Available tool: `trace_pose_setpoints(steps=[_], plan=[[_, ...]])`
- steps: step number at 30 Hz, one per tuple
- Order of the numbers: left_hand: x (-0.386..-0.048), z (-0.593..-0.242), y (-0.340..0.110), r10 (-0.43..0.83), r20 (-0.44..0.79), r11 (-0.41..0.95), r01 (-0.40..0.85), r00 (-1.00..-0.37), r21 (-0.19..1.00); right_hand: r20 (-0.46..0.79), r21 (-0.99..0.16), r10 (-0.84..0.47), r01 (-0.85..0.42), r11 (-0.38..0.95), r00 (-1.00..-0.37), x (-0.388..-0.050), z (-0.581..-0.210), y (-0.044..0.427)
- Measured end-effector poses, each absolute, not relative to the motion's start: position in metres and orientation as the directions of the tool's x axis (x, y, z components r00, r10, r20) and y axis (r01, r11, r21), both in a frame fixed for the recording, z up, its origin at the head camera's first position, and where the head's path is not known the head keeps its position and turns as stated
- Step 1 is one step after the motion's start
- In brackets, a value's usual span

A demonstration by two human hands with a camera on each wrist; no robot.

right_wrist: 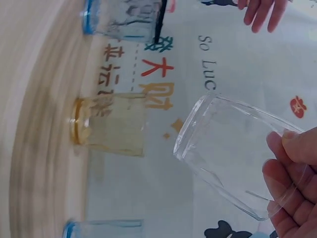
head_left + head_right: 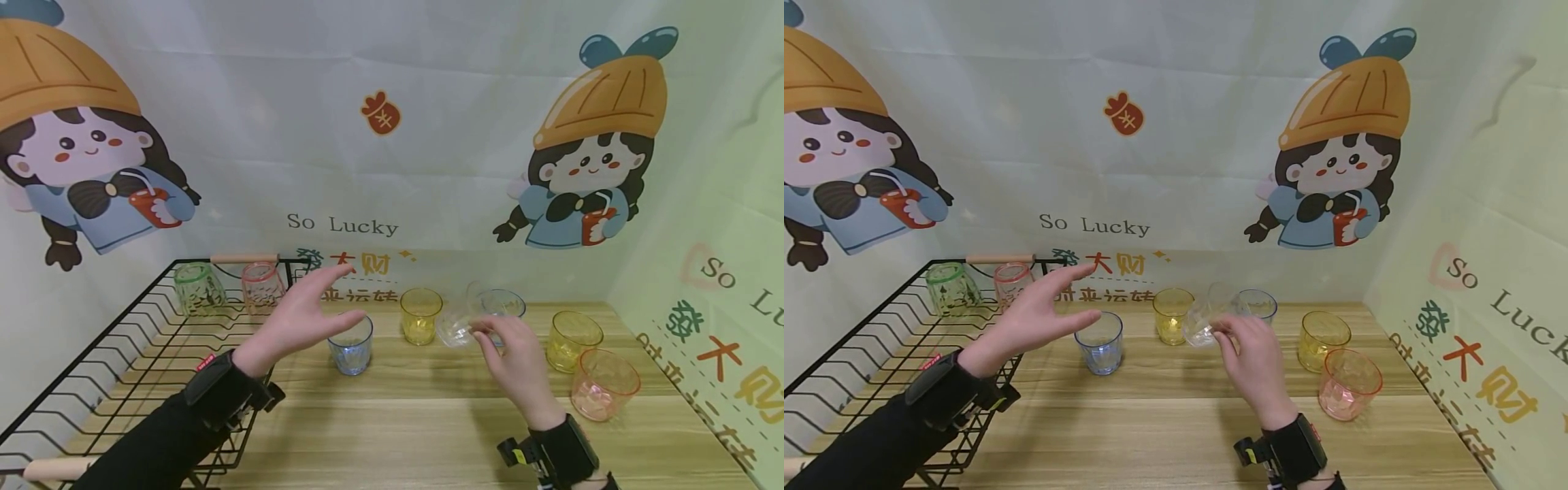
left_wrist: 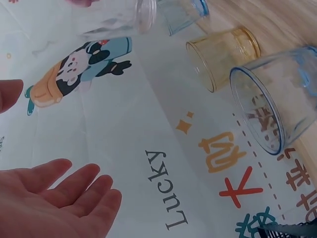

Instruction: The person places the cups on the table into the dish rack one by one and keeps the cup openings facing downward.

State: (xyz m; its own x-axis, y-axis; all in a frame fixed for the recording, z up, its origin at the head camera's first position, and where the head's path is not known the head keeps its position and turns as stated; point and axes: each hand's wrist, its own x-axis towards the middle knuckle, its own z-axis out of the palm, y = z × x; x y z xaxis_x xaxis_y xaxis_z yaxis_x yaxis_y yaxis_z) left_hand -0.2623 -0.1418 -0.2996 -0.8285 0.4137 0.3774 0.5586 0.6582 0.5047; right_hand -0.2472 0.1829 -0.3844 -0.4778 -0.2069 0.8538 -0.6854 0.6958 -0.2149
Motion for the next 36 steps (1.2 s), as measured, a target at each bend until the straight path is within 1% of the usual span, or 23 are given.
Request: trace_pose_setpoints(steps=[8,13,16,17,22,23,24,28,30,32,36], plan=[[-0.254,-0.299,-0.136,0.411,0.378,0.604,0.558,-0.83,0.569,0.881,-0.252,-0.159,-0.728,0.637,-0.445,-0.243,-0.373,0.176],[-0.251,-0.299,-0.132,0.417,0.389,0.597,0.571,-0.821,0.564,0.901,-0.262,-0.131,-0.759,0.595,-0.414,-0.244,-0.369,0.172],[-0.249,-0.299,-0.129,0.418,0.409,0.595,0.585,-0.811,0.551,0.921,-0.251,-0.117,-0.794,0.554,-0.373,-0.248,-0.374,0.172],[-0.249,-0.299,-0.129,0.417,0.417,0.593,0.589,-0.808,0.549,0.933,-0.235,-0.109,-0.809,0.539,-0.344,-0.254,-0.38,0.173],[-0.248,-0.297,-0.126,0.413,0.458,0.564,0.616,-0.787,0.55,0.942,-0.24,-0.088,-0.835,0.495,-0.323,-0.256,-0.38,0.17],[-0.248,-0.297,-0.125,0.41,0.462,0.558,0.617,-0.786,0.555,0.949,-0.228,-0.081,-0.841,0.491,-0.305,-0.257,-0.38,0.169],[-0.247,-0.296,-0.125,0.41,0.465,0.551,0.619,-0.785,0.559,0.943,-0.244,-0.08,-0.838,0.489,-0.322,-0.251,-0.373,0.166],[-0.247,-0.295,-0.123,0.409,0.467,0.533,0.62,-0.784,0.576,0.946,-0.247,-0.066,-0.84,0.483,-0.316,-0.243,-0.362,0.16],[-0.247,-0.294,-0.122,0.413,0.465,0.526,0.622,-0.783,0.581,0.939,-0.269,-0.069,-0.845,0.462,-0.336,-0.236,-0.354,0.157],[-0.247,-0.294,-0.121,0.418,0.459,0.52,0.621,-0.784,0.586,0.938,-0.285,-0.055,-0.85,0.444,-0.343,-0.257,-0.378,0.165],[-0.246,-0.294,-0.12,0.422,0.455,0.505,0.62,-0.784,0.6,0.944,-0.275,-0.05,-0.861,0.427,-0.326,-0.318,-0.442,0.188]])
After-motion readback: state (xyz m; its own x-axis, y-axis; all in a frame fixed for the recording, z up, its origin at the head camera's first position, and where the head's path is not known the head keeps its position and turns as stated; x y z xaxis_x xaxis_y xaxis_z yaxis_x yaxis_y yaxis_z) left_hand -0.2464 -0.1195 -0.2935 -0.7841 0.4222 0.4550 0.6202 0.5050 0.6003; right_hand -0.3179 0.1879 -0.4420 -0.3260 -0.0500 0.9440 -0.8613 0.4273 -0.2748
